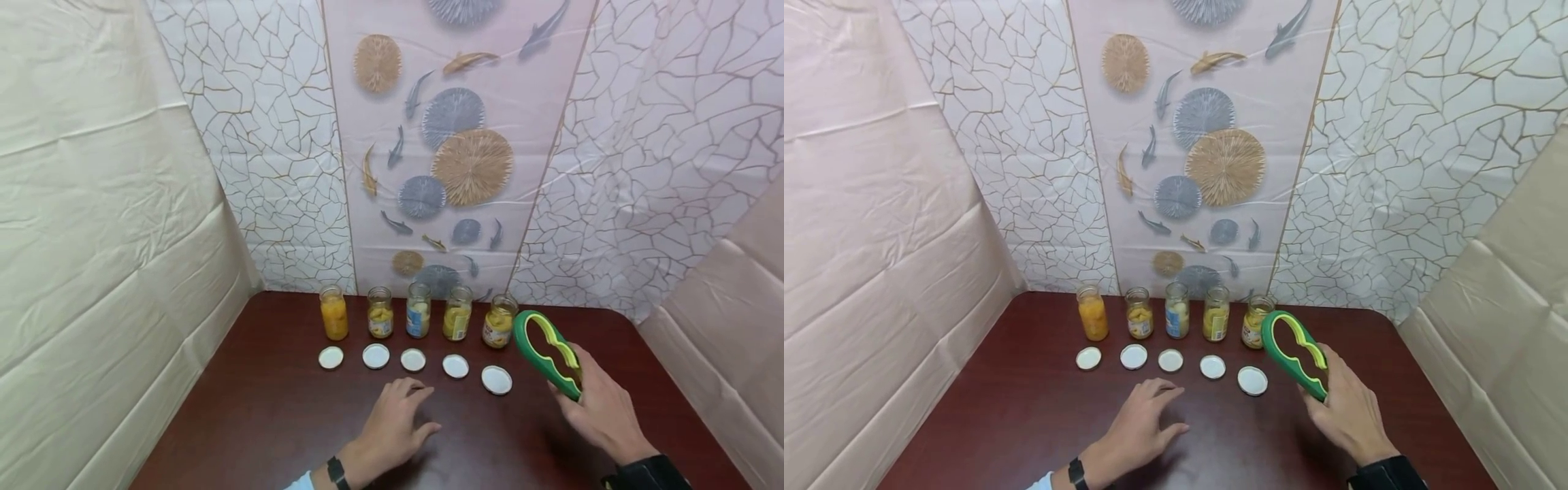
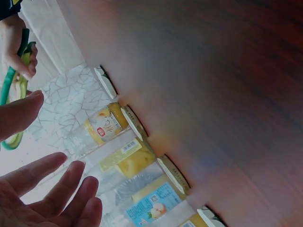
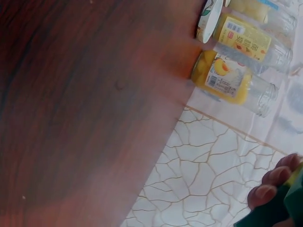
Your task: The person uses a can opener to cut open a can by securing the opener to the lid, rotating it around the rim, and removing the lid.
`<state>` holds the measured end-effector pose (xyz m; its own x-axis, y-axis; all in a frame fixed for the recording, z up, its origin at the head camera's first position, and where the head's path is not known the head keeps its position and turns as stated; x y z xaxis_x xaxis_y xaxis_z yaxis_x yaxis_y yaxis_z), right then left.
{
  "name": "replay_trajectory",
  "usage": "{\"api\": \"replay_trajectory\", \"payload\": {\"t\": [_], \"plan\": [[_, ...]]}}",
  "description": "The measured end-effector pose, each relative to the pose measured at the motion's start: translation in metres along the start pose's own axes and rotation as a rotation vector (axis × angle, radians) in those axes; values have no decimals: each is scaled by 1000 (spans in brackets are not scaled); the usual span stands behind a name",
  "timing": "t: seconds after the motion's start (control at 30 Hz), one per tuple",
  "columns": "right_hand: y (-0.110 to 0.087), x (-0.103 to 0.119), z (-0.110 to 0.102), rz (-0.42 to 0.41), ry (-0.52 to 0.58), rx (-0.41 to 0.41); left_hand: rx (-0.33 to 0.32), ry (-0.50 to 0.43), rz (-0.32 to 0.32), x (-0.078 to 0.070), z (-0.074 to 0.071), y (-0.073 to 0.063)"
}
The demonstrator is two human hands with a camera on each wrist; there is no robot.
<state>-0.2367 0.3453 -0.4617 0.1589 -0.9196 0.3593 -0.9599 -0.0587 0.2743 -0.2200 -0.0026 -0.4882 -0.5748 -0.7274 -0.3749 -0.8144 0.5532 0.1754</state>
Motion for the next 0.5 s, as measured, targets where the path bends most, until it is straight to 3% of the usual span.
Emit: {"api": "replay_trajectory", "payload": {"t": [0.2,0.5], "plan": [[5,-24,5,161,-24,64,22,-29,-10,2,0,-4],[34,-55,27,422,-41,361,26,-27,-28,3,-4,-10]]}}
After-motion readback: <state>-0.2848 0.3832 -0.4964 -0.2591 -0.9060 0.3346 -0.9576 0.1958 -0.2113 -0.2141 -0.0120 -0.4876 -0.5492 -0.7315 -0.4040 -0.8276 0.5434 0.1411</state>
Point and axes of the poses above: each hand's wrist, its own y-axis towards the middle knuckle, its own z-axis out of the palm, x = y × z, the point moved 6 cm from there along y, towards the middle knuckle, and after that the axes turned 9 degrees about x, right-handed, at the moved point
